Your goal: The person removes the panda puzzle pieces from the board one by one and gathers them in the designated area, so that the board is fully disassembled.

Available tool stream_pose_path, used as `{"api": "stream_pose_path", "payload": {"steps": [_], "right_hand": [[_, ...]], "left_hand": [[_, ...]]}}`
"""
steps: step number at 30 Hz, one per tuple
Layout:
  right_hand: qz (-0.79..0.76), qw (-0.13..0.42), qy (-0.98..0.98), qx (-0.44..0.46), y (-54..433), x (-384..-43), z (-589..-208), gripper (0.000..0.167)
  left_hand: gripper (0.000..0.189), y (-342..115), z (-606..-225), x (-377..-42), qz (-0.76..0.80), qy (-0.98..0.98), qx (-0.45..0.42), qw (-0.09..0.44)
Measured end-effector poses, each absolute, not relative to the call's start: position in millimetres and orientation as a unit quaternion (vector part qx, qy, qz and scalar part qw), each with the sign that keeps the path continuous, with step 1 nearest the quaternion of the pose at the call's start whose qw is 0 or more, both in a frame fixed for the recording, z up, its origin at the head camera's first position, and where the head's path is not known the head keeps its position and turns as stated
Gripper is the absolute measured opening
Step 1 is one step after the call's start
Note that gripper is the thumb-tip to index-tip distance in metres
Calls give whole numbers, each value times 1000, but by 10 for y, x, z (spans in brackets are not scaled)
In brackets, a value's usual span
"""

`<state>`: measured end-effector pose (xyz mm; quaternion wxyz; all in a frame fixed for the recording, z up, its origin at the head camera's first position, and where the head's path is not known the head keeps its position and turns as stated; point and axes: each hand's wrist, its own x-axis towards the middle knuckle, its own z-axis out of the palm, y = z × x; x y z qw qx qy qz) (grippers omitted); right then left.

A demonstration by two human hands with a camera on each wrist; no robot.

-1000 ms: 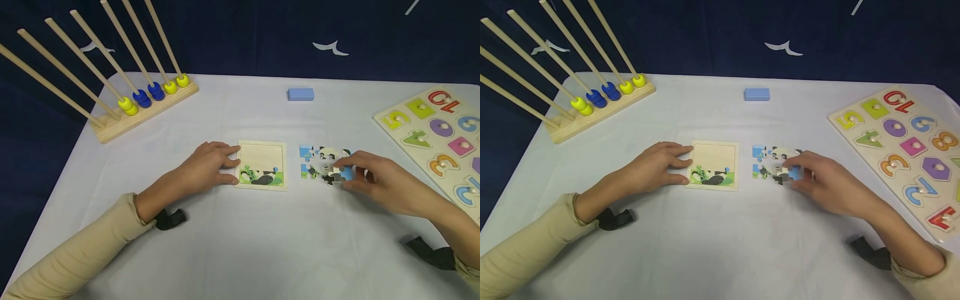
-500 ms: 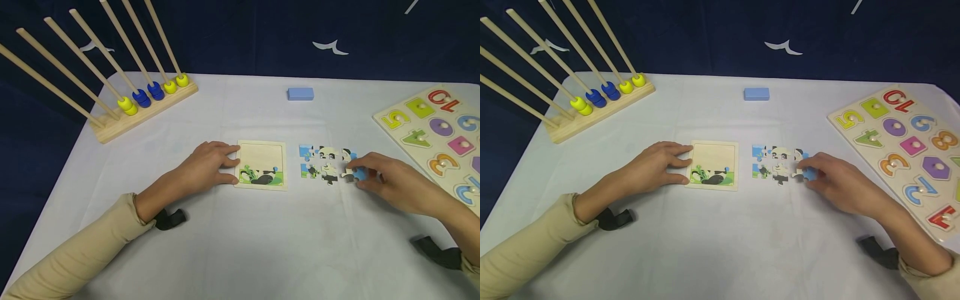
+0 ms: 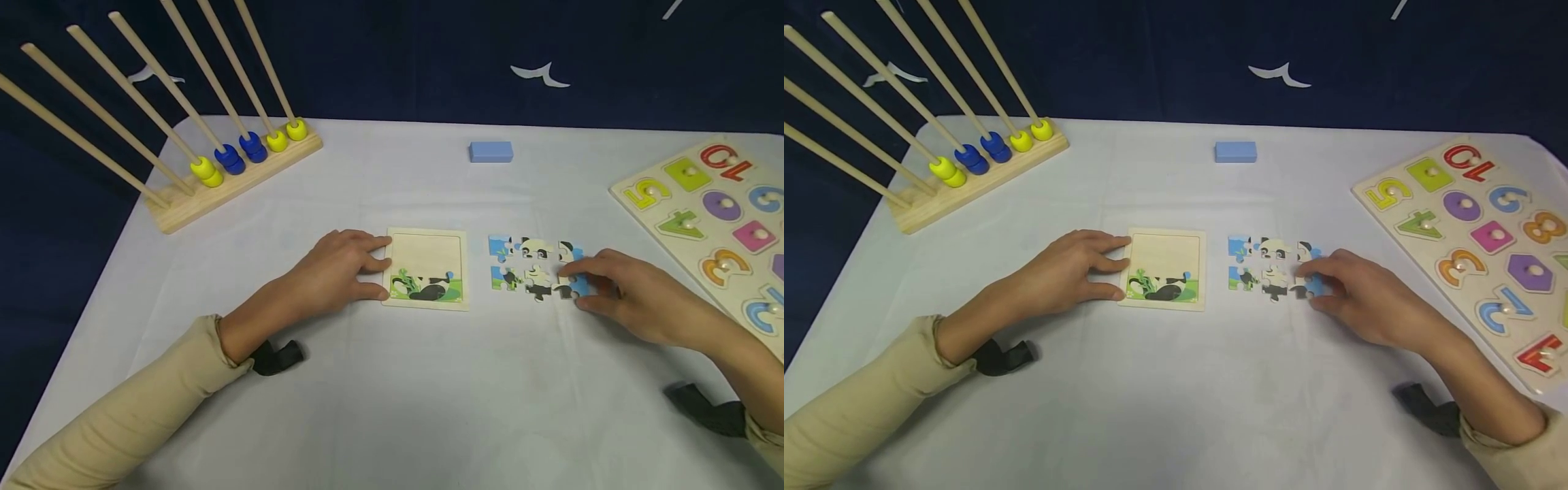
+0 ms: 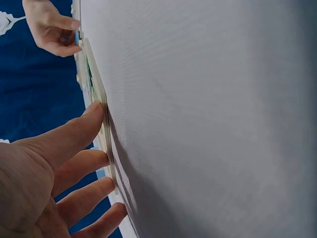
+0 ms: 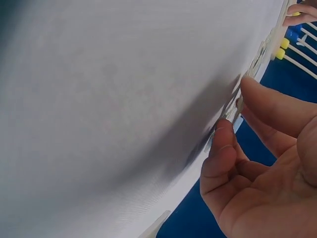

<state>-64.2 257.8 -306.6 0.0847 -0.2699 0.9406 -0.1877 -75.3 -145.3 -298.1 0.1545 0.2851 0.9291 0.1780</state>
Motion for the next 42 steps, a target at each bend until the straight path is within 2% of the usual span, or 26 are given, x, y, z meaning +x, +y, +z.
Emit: {"api": "stream_pose_path", "payload": {"steps": [11,22,30,38,42], "right_hand": [[-191,89,941,-266,2601,-641,-3086,43],[-189,68,943,-266,2485,-576,-2955,38],[-204,84,933,-285,2148,-494,-2806,36],[-227,94,900,-360,1681,-466,-2710,33],[-252,117,890,-361,1463,-515,-2718,34]], "left_hand": [[54,-1457,-2988,-758,179,929,284,154],[55,-1438,-2977,-761,168,931,286,156],[55,-1445,-2979,-760,174,929,289,152],[54,-1457,-2986,-756,178,928,293,146],[55,-1451,-2990,-756,180,928,290,149]]}}
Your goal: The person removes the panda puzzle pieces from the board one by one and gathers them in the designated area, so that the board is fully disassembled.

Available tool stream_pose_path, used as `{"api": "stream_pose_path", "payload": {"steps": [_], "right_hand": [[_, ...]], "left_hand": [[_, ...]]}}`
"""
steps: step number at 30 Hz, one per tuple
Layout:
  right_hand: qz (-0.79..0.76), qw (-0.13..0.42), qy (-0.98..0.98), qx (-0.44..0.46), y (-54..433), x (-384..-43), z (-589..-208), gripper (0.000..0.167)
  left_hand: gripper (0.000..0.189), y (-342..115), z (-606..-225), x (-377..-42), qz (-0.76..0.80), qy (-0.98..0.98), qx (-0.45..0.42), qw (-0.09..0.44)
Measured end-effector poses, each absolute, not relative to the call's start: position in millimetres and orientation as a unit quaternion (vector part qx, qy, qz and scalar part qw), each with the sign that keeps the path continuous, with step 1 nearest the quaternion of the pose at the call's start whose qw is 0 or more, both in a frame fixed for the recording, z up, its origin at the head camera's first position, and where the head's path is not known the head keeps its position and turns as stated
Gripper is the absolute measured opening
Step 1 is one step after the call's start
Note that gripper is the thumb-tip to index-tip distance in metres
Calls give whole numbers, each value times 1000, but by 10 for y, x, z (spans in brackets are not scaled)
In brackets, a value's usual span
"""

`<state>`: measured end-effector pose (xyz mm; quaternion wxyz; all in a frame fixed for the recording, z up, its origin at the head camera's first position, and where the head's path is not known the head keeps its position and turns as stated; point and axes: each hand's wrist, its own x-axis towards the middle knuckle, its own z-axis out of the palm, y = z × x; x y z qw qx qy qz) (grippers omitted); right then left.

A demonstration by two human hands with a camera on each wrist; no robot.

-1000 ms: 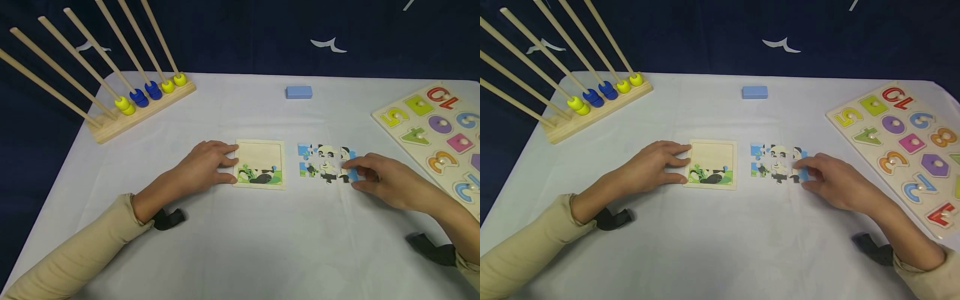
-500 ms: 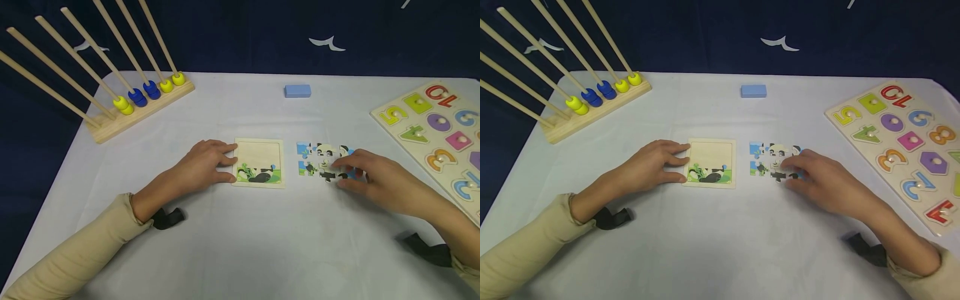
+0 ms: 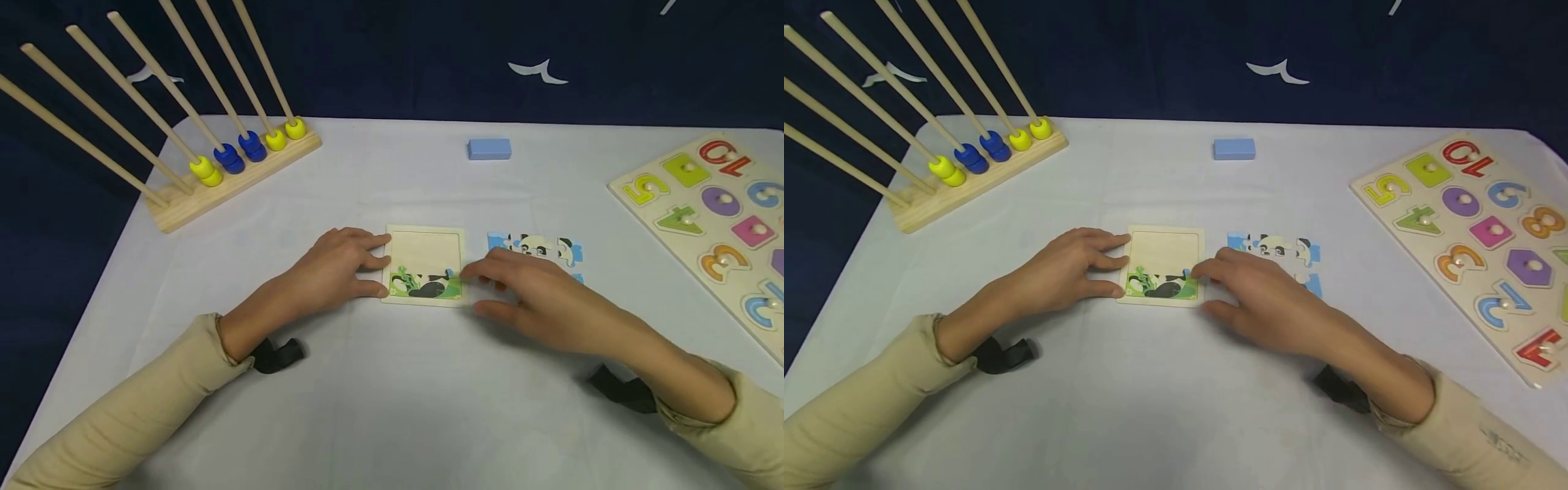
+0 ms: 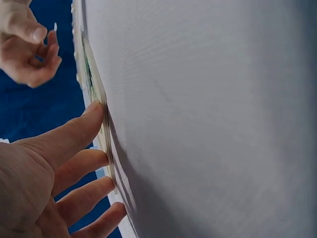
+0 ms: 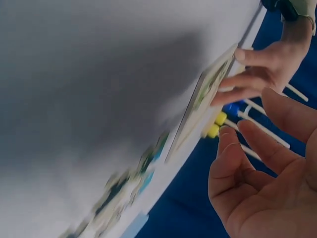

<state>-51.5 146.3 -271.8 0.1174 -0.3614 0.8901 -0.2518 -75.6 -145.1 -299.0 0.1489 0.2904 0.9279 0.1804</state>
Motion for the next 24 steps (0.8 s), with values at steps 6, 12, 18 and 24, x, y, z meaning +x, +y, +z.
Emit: {"api": "stream_pose_path", "payload": {"steps": [6,12,18,24], "right_hand": [[-279,163,880,-349,1163,-636,-2801,37],[-257,202,873,-361,930,-755,-2844,40],[-209,245,875,-363,747,-856,-2848,49],[-176,256,880,-359,657,-875,-2853,57]], "left_hand": [[54,-1449,-2977,-768,173,929,284,162],[54,-1460,-2972,-769,172,928,291,160],[52,-1466,-2989,-776,175,927,294,156],[51,-1464,-3004,-784,176,926,296,155]]}}
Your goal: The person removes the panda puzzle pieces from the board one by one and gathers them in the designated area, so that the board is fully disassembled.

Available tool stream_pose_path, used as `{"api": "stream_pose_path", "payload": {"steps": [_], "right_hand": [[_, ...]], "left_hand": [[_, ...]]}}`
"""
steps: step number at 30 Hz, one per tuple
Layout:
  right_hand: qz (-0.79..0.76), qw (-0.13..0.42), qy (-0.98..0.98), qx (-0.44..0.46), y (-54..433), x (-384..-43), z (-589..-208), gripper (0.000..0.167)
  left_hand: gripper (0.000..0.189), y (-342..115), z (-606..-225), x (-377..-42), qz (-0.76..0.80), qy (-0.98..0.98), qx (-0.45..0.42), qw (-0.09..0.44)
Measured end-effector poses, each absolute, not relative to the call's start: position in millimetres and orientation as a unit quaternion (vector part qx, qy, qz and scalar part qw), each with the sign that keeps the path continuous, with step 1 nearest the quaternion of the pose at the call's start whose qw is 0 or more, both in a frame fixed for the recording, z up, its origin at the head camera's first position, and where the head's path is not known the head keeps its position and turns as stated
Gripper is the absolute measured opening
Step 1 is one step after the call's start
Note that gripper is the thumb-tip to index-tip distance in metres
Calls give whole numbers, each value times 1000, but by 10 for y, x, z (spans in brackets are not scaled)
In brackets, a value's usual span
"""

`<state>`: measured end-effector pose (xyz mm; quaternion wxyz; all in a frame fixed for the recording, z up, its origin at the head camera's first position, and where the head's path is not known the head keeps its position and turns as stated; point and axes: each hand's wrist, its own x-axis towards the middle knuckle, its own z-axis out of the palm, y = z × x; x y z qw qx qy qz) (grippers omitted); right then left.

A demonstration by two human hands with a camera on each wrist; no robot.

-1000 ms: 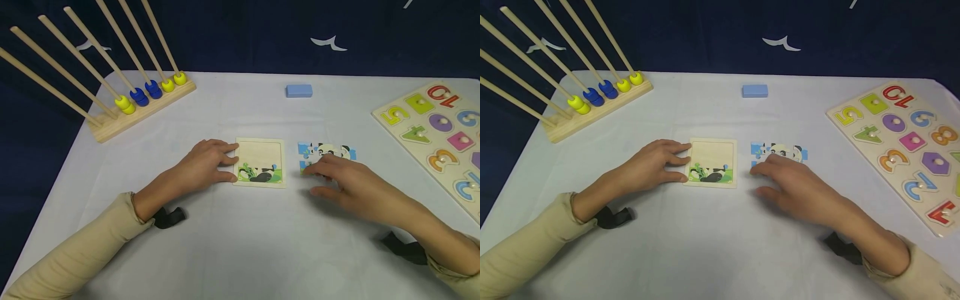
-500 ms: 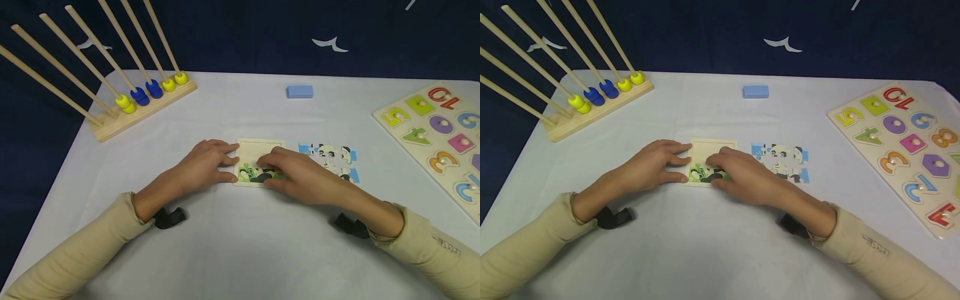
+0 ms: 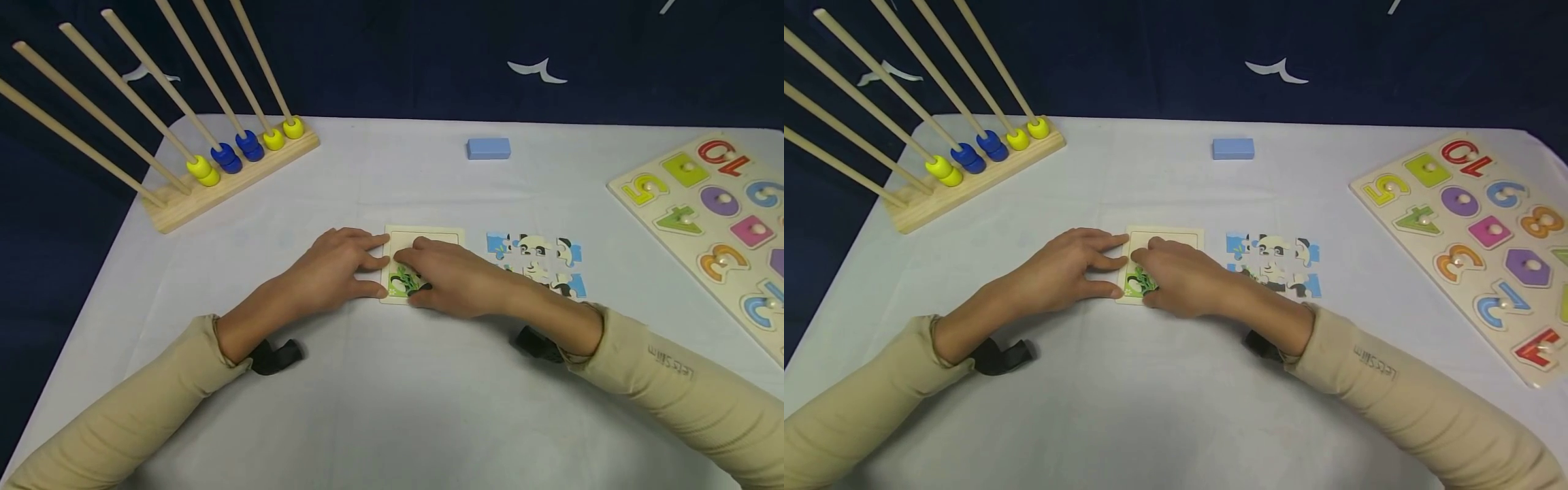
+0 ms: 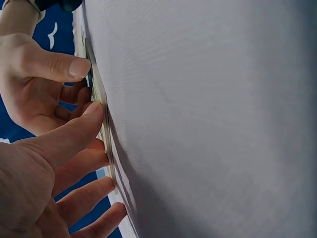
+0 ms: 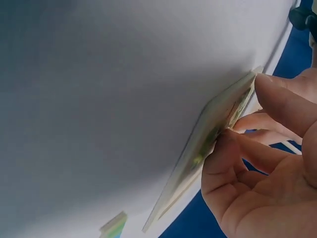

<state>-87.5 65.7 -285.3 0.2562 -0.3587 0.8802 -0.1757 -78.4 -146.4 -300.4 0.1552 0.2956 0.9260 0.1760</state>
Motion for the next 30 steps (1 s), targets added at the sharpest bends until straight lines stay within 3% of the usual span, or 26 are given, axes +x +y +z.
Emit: {"api": "stream_pose_path", "payload": {"steps": [7,14,30], "right_hand": [[-188,237,879,-368,626,-861,-2857,42],[-187,236,886,-354,622,-851,-2874,45],[-252,237,875,-337,636,-864,-2892,31]], "left_hand": [[52,-1467,-3000,-781,178,925,300,152],[53,-1459,-2988,-778,175,925,296,159],[51,-1468,-2993,-778,177,925,299,154]]}}
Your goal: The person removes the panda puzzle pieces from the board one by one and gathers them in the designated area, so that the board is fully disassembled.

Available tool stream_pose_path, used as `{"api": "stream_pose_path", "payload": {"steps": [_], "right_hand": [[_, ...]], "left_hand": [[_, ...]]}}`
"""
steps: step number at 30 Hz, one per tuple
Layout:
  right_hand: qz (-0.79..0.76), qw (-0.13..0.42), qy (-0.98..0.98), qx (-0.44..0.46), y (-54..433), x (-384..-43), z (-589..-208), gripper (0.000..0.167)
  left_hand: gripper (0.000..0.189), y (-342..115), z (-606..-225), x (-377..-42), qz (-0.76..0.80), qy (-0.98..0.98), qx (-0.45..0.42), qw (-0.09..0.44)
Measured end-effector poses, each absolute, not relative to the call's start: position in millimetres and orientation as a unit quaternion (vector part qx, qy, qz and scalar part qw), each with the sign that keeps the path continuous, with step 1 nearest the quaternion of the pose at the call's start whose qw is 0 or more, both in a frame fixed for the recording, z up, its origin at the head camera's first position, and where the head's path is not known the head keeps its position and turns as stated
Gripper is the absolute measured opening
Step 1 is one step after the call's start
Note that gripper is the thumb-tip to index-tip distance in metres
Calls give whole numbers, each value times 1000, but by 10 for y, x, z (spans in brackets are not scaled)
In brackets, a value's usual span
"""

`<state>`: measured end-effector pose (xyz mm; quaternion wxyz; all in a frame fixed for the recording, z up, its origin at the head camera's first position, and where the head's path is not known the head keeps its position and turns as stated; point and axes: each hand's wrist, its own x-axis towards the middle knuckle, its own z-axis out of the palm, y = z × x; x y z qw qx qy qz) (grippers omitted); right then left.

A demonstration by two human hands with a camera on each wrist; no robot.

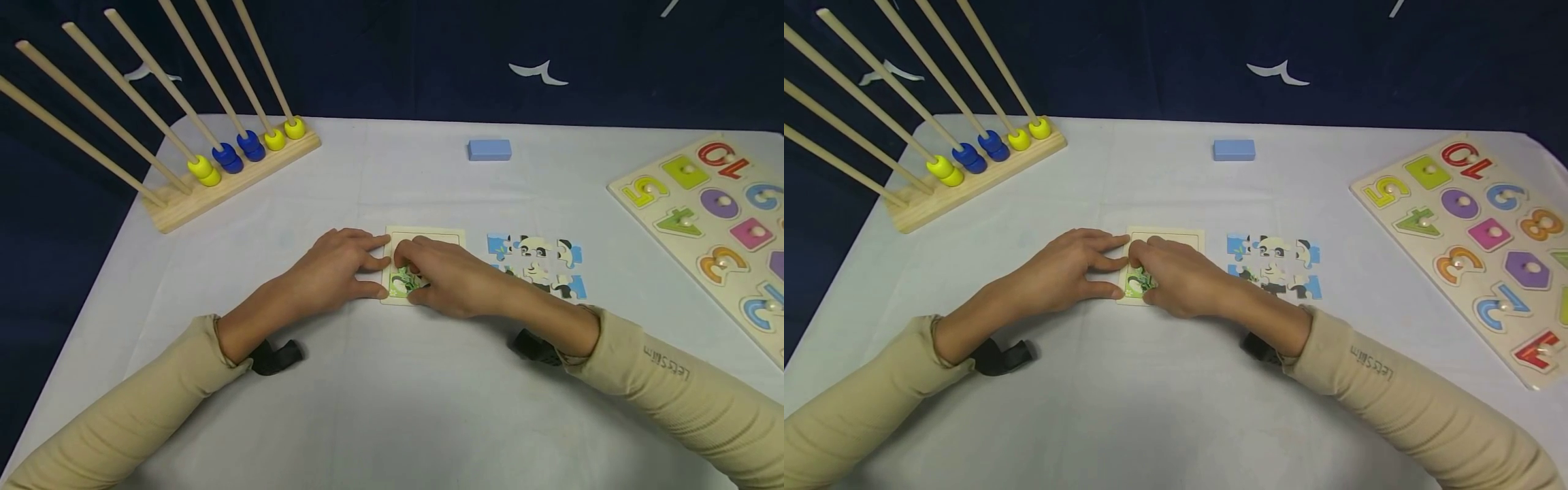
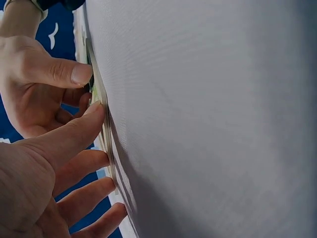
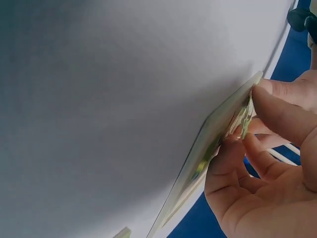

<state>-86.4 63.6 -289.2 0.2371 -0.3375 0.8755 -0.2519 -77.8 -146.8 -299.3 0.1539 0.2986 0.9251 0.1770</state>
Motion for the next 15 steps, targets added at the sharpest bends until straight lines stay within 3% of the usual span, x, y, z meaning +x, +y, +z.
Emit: {"api": "stream_pose_path", "payload": {"steps": [10,15], "right_hand": [[-268,214,875,-343,628,-899,-2904,26],[-273,213,874,-341,624,-905,-2903,31]], "left_hand": [[51,-1474,-2992,-775,181,923,302,153],[51,-1472,-2994,-775,185,925,293,157]]}}
